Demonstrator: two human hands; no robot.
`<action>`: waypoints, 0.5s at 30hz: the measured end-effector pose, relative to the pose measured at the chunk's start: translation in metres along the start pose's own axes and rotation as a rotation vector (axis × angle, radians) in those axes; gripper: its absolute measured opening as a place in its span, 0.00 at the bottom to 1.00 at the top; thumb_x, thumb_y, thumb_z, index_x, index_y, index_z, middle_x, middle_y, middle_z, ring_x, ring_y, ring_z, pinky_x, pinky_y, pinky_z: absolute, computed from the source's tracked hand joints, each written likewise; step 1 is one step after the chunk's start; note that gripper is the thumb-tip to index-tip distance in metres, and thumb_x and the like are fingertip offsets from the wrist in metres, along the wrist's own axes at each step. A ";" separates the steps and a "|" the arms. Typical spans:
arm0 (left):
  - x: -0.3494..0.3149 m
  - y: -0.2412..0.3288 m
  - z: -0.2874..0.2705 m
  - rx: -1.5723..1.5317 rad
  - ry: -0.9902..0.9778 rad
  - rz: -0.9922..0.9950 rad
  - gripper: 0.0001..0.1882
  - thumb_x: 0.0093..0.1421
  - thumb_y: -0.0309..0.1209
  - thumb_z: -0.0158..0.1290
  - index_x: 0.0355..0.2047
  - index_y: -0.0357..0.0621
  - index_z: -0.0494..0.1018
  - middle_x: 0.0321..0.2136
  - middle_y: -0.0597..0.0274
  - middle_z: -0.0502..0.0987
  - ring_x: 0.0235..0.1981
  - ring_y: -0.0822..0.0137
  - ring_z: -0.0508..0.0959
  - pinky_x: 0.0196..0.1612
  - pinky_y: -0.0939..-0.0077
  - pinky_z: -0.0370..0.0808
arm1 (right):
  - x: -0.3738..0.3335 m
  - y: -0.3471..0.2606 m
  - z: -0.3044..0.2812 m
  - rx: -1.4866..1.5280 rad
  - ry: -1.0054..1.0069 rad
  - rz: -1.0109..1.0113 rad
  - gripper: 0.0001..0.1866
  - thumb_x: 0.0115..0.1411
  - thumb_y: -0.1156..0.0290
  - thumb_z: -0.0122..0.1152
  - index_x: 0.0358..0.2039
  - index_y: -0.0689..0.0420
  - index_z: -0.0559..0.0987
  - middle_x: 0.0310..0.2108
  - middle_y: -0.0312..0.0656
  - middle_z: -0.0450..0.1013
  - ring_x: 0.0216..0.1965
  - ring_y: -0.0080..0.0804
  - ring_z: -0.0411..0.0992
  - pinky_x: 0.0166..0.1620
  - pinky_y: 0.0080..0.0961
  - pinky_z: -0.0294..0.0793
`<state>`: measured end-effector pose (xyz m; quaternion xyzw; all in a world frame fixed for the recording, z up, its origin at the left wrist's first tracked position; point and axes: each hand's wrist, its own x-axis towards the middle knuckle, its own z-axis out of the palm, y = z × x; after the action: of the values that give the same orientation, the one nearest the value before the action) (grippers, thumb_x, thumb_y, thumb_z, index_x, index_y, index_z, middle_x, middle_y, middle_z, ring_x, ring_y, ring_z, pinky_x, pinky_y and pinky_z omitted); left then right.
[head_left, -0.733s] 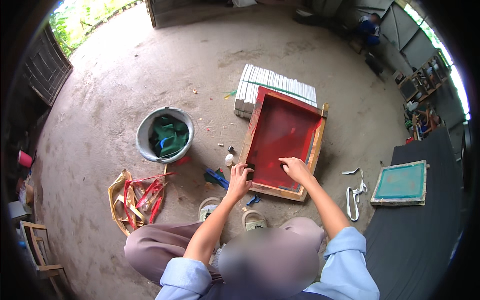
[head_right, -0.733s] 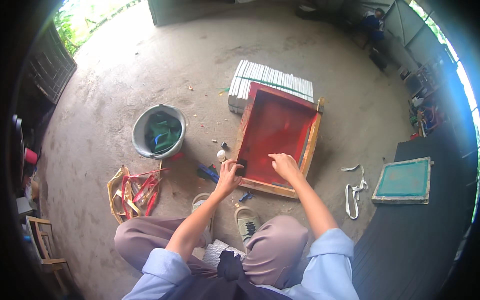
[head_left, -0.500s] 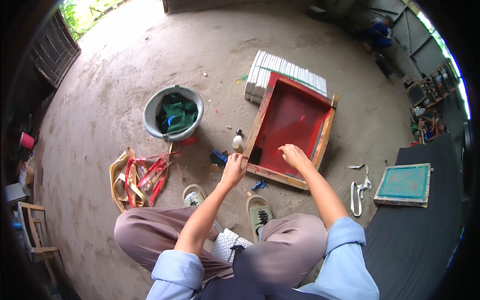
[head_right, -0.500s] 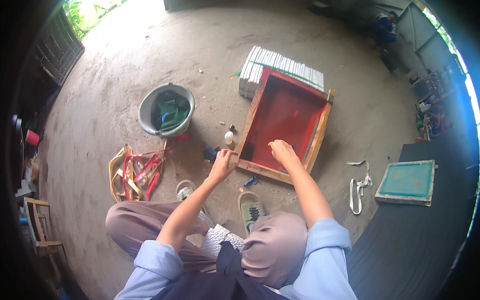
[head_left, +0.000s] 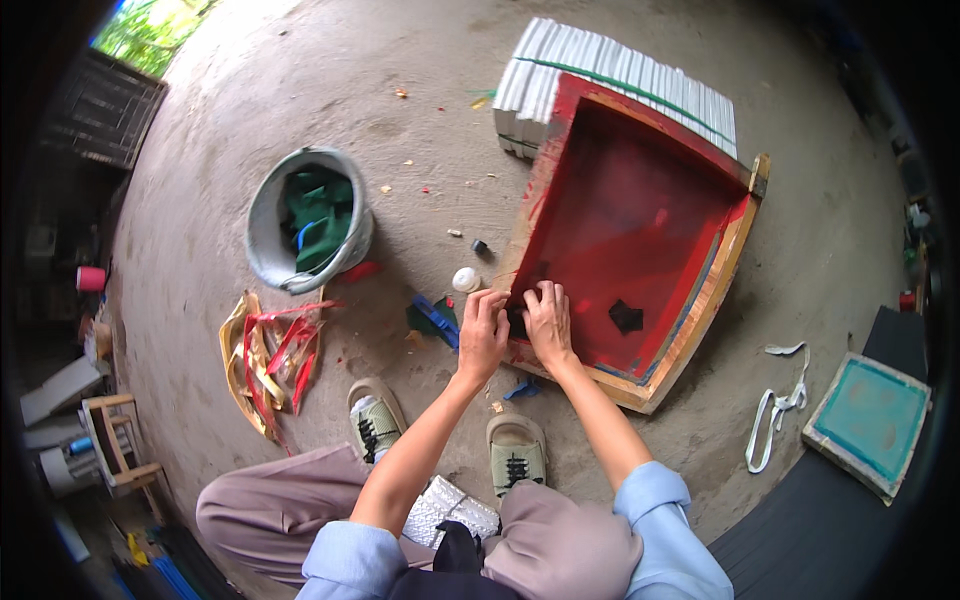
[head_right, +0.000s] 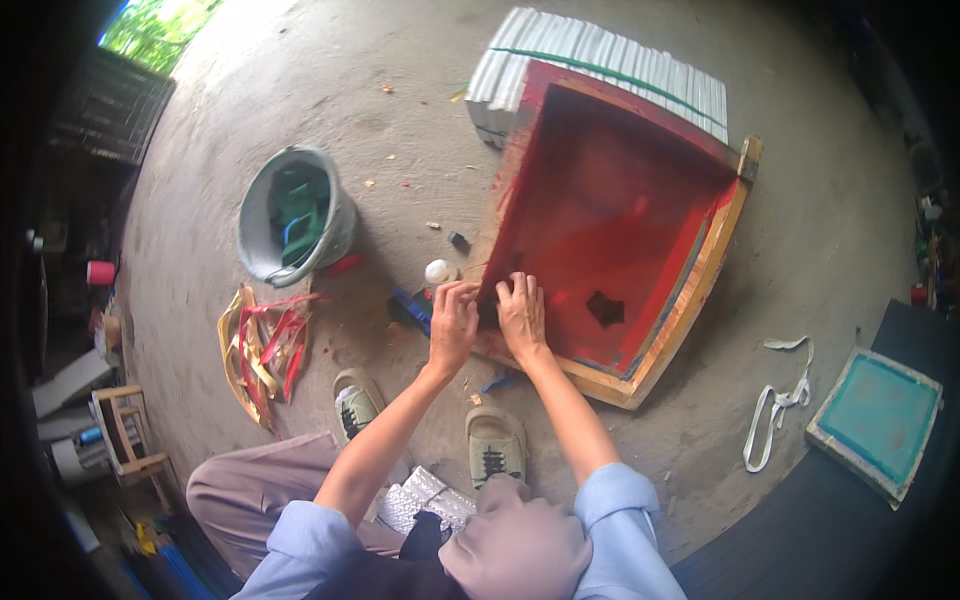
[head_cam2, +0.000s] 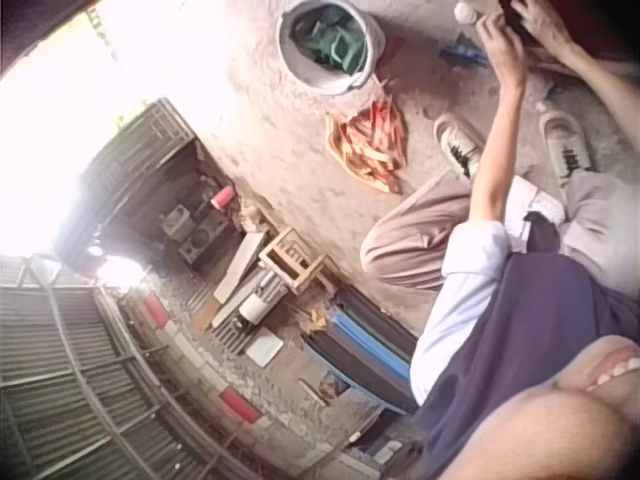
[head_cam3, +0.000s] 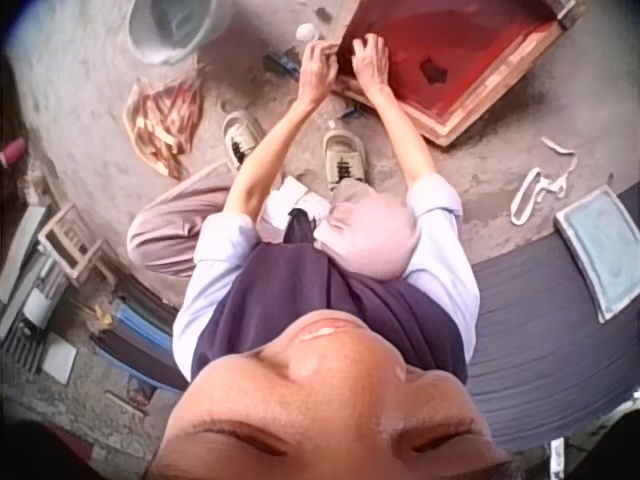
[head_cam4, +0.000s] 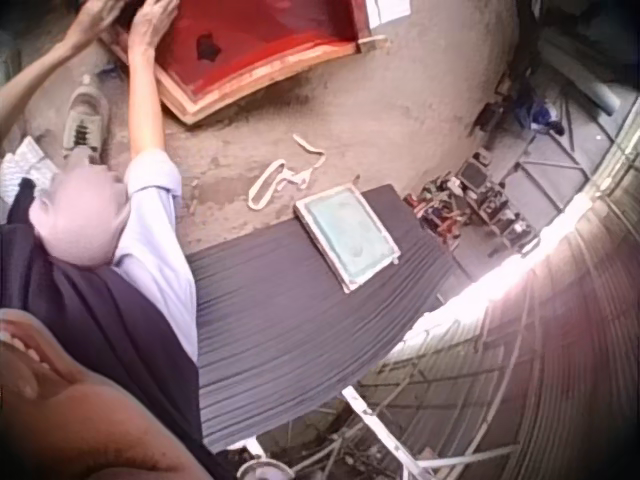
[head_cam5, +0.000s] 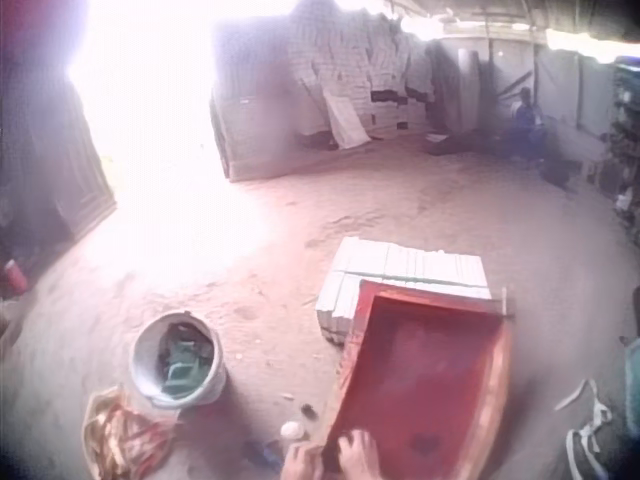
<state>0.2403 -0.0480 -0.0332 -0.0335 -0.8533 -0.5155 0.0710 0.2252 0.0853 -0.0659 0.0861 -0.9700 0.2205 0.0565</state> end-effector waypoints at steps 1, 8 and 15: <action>0.004 -0.004 0.000 0.070 0.012 0.058 0.18 0.54 0.16 0.52 0.46 0.41 0.71 0.43 0.50 0.69 0.46 0.52 0.73 0.48 0.61 0.72 | -0.003 -0.004 -0.001 0.128 -0.014 0.036 0.14 0.49 0.76 0.64 0.37 0.57 0.73 0.46 0.45 0.67 0.50 0.45 0.65 0.52 0.41 0.66; 0.065 -0.002 0.024 0.499 -0.003 0.531 0.15 0.51 0.22 0.56 0.39 0.53 0.75 0.42 0.63 0.71 0.48 0.63 0.71 0.55 0.55 0.62 | 0.007 0.060 -0.126 0.637 0.679 0.505 0.05 0.62 0.78 0.57 0.37 0.59 0.71 0.40 0.47 0.78 0.40 0.36 0.77 0.43 0.27 0.75; 0.075 -0.003 0.046 0.604 -0.075 0.539 0.15 0.51 0.28 0.57 0.40 0.58 0.76 0.44 0.71 0.70 0.51 0.67 0.68 0.59 0.59 0.55 | 0.032 0.129 -0.111 -0.155 0.465 0.312 0.18 0.58 0.76 0.58 0.48 0.63 0.70 0.54 0.51 0.67 0.56 0.49 0.65 0.60 0.42 0.64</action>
<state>0.1621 -0.0098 -0.0451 -0.2525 -0.9290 -0.2029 0.1793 0.1771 0.2440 -0.0155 -0.1216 -0.9465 0.1654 0.2489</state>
